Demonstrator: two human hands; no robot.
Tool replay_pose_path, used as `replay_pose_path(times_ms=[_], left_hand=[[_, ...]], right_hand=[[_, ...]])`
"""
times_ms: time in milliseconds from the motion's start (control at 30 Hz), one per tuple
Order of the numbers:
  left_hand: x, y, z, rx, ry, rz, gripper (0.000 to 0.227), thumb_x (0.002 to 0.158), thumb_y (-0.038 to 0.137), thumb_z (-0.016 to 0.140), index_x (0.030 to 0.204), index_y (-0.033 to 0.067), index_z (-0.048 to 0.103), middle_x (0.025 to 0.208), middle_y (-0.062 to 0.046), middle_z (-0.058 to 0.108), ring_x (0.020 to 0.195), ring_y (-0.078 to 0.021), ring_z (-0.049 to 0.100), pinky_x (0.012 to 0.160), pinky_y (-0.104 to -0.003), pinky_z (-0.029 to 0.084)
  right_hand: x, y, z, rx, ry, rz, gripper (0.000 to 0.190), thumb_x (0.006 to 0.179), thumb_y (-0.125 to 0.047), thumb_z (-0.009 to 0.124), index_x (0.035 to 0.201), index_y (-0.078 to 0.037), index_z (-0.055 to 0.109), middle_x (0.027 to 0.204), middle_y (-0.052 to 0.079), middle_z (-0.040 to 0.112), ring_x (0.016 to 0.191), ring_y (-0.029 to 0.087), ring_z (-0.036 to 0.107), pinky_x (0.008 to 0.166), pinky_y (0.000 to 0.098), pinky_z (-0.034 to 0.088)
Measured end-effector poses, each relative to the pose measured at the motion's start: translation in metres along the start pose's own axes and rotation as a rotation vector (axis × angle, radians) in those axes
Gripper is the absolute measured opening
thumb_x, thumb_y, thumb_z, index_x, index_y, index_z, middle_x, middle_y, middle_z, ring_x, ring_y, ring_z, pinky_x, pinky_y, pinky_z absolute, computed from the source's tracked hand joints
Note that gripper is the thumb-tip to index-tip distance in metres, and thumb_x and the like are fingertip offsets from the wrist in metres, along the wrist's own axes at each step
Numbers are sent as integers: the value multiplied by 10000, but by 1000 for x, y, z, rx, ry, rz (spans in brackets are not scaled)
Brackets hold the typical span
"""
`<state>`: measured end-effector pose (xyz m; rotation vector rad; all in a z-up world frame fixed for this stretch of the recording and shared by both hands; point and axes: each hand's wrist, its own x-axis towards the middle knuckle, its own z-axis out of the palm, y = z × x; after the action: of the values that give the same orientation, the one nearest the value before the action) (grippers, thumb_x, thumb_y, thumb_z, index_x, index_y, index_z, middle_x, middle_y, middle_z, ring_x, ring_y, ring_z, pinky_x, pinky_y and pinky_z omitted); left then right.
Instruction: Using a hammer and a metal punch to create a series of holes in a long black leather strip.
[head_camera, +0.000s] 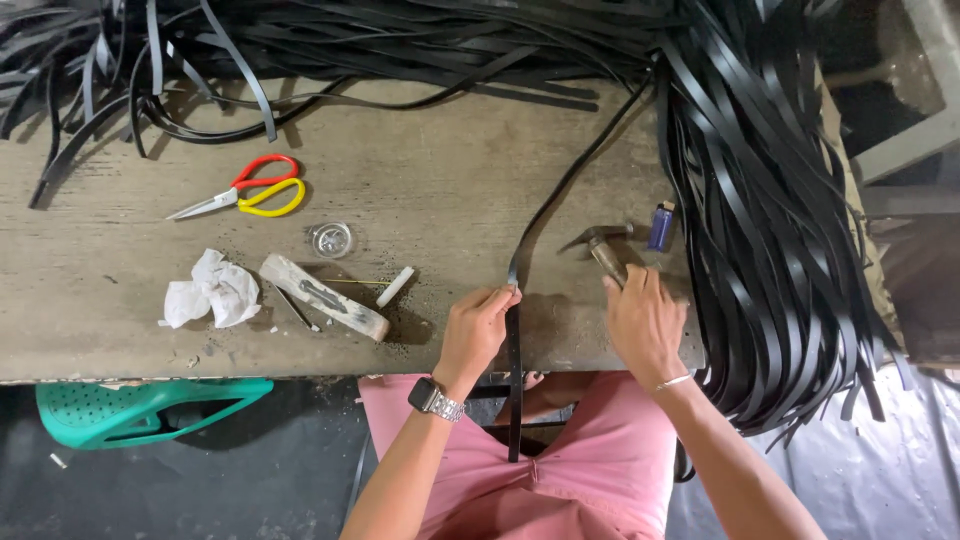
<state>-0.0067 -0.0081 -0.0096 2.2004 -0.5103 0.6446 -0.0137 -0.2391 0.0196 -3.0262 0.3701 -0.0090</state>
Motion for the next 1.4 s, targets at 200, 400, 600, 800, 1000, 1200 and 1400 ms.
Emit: replay_pose_path(times_ms=[200, 400, 600, 800, 1000, 1200, 1400], left_hand=[[-13, -18, 19, 45, -8, 20, 84, 968, 105, 694, 978, 119, 777, 749, -56, 705, 684, -215, 717, 617, -251, 581], [-11, -13, 11, 74, -58, 7, 114, 992, 141, 666, 1037, 146, 770, 757, -49, 700, 681, -205, 716, 606, -252, 585], [-7, -10, 10, 34, -32, 12, 89, 975, 115, 684, 973, 97, 771, 766, -79, 704, 684, -235, 715, 600, -252, 581], [-12, -16, 14, 107, -56, 43, 93, 985, 153, 673, 934, 116, 742, 739, -60, 688, 672, -221, 711, 583, -248, 577], [-2, -7, 4, -48, -3, -16, 55, 921, 73, 731, 951, 87, 775, 760, -82, 720, 715, -276, 728, 622, -303, 595], [-3, -6, 4, -55, -24, -56, 63, 928, 79, 729, 938, 114, 780, 795, -73, 742, 729, -256, 741, 655, -298, 607], [-4, -6, 1, -31, -63, -115, 127, 923, 61, 709, 920, 173, 770, 773, -27, 743, 747, -231, 755, 669, -294, 625]], right_hand=[[-32, -1, -35, 662, 129, -269, 371, 1012, -477, 593, 848, -148, 548, 478, 11, 443, 411, 200, 564, 454, 292, 438], [-46, -33, -65, 449, -59, -278, 395, 969, -590, 585, 929, -196, 577, 513, 72, 575, 539, 328, 683, 514, 397, 518], [-61, -14, -68, 628, 298, -442, 284, 984, -400, 587, 955, -118, 599, 522, 67, 527, 518, 346, 667, 473, 345, 519], [-57, -44, -92, 527, -90, -257, 342, 989, -491, 590, 970, -149, 600, 537, 110, 597, 503, 325, 663, 498, 409, 510], [-25, -8, -13, 164, 348, -210, 347, 977, -418, 645, 1205, -157, 658, 819, 135, 701, 712, 409, 716, 619, 559, 545], [-11, 6, 27, -142, 654, -258, 421, 865, -275, 713, 1277, -190, 702, 1033, 39, 647, 1014, 243, 612, 731, 429, 550], [-23, -61, 38, 344, 402, -621, 450, 777, -465, 782, 1141, -202, 750, 1199, 76, 673, 1155, 307, 617, 892, 473, 494]])
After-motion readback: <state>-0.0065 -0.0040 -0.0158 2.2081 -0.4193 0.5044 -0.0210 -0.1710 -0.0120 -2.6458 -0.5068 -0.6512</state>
